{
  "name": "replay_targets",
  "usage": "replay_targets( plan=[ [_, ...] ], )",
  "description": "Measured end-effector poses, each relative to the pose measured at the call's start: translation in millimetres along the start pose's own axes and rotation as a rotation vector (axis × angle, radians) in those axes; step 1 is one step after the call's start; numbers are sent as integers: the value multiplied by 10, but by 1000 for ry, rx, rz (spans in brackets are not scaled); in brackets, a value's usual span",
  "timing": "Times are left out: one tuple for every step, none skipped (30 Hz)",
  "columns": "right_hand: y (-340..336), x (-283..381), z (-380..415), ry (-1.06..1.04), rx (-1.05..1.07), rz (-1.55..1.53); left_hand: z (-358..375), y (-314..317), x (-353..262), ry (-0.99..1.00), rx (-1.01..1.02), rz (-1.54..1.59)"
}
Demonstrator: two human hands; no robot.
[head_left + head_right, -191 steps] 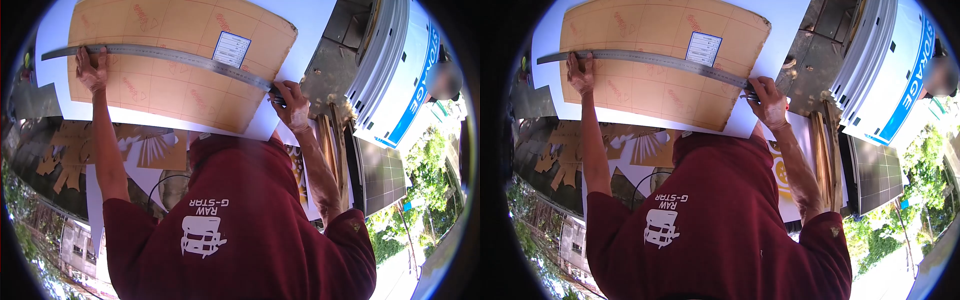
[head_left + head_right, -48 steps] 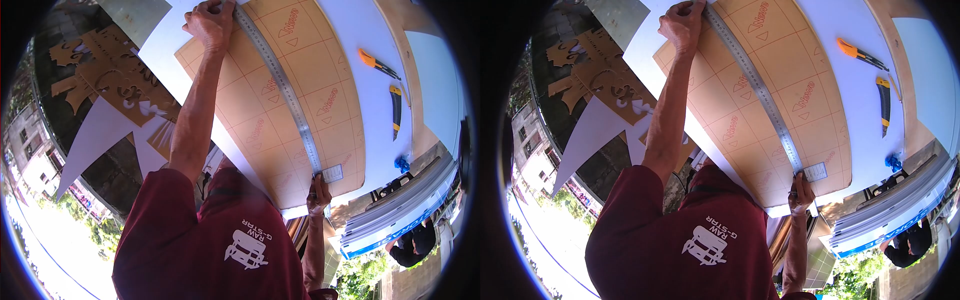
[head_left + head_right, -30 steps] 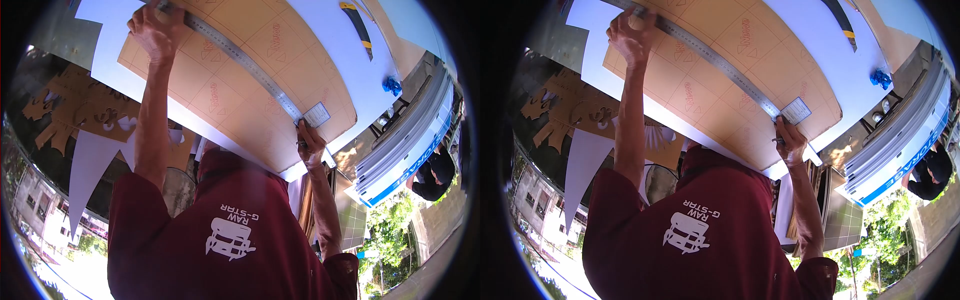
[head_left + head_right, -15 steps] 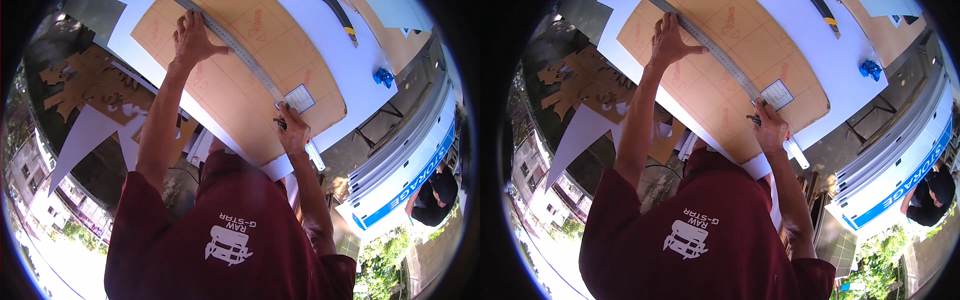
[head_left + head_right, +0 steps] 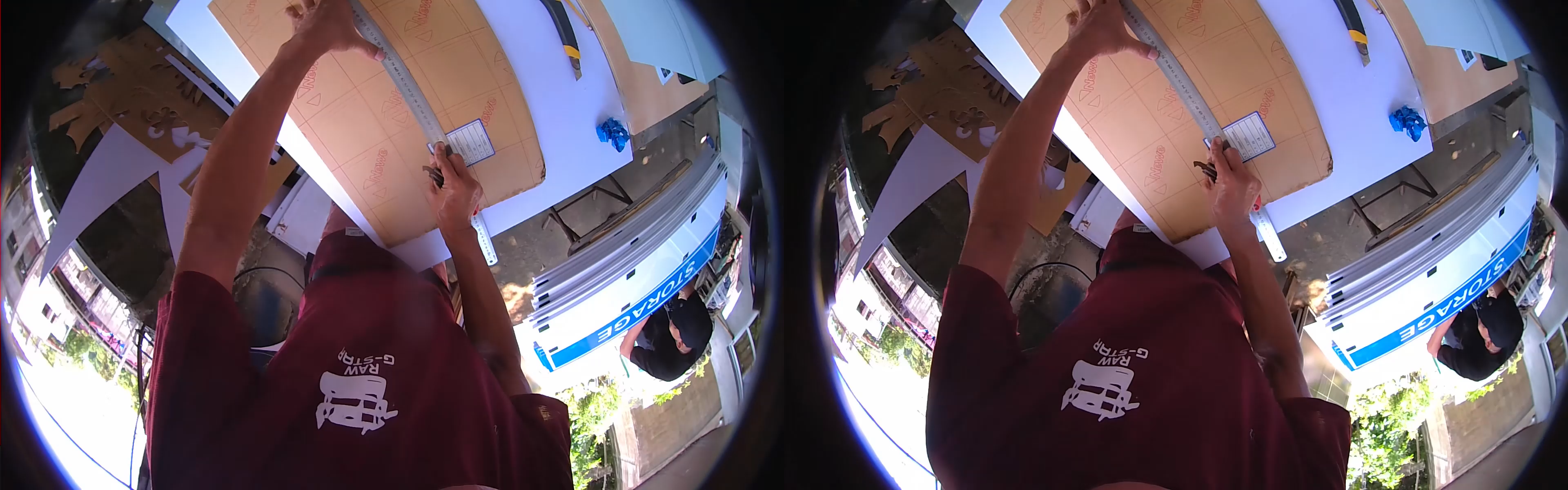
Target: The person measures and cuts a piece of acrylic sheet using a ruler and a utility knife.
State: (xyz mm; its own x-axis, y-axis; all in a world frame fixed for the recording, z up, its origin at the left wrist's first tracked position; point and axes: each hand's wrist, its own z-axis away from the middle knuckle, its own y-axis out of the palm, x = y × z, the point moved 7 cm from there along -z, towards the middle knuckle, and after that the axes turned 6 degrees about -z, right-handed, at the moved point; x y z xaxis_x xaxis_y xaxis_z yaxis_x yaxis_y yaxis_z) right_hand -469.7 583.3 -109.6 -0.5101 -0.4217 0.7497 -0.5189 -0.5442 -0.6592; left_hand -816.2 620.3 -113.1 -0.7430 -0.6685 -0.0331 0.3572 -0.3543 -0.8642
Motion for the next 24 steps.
replay_targets(
  plan=[
    [-17,10,-17,-1,12,10,-51,83,40,10,36,39],
    [-34,9,-50,-2,47,66,-77,90,45,-7,27,28],
    [-80,29,-101,60,87,70,-22,32,8,-18,38,3],
    [-141,64,-156,120,125,70,35,-22,-35,-31,47,-25],
    [-213,118,-223,180,162,71,66,-78,-51,-45,56,-54],
    [-262,124,-292,304,249,56,52,-16,-34,-18,-12,-29],
    [-300,140,-362,360,288,-42,24,99,-4,7,-96,-7],
    [-347,143,-442,408,325,-139,-50,108,19,34,-188,14],
    [-369,116,-533,455,368,-235,-34,88,-3,4,-114,34],
    [-283,29,-595,564,482,-499,-11,37,-26,-18,-83,20],
    [-257,52,-748,579,482,-644,10,13,-37,-37,-45,11],
    [-233,97,-907,602,489,-784,25,6,-38,2,-69,30],
    [-196,175,-1070,626,497,-924,28,26,-24,-7,-61,30],
    [-179,318,-1268,631,443,-943,24,14,-33,-15,-57,30],
    [-172,496,-1481,600,436,-907,14,4,-39,-22,-54,29],
    [-168,672,-1678,574,430,-871,17,11,-36,-25,-69,44],
    [-121,776,-1852,550,424,-834,22,21,-33,-27,-70,50],
    [-23,823,-2042,490,423,-757,26,14,-29,-28,-71,55],
    [95,846,-2244,432,421,-680,26,13,-28,-28,-71,61],
    [211,853,-2448,378,416,-604,38,-4,-26,-36,-60,52],
    [368,846,-2673,326,442,-535,38,-12,-27,-40,-56,48],
    [538,834,-2899,277,468,-467,39,-6,-29,-44,-49,45],
    [675,842,-3067,229,493,-399,44,9,-28,-46,-40,41],
    [734,955,-3190,206,461,-365,51,5,-18,-45,-47,51]
  ],
)
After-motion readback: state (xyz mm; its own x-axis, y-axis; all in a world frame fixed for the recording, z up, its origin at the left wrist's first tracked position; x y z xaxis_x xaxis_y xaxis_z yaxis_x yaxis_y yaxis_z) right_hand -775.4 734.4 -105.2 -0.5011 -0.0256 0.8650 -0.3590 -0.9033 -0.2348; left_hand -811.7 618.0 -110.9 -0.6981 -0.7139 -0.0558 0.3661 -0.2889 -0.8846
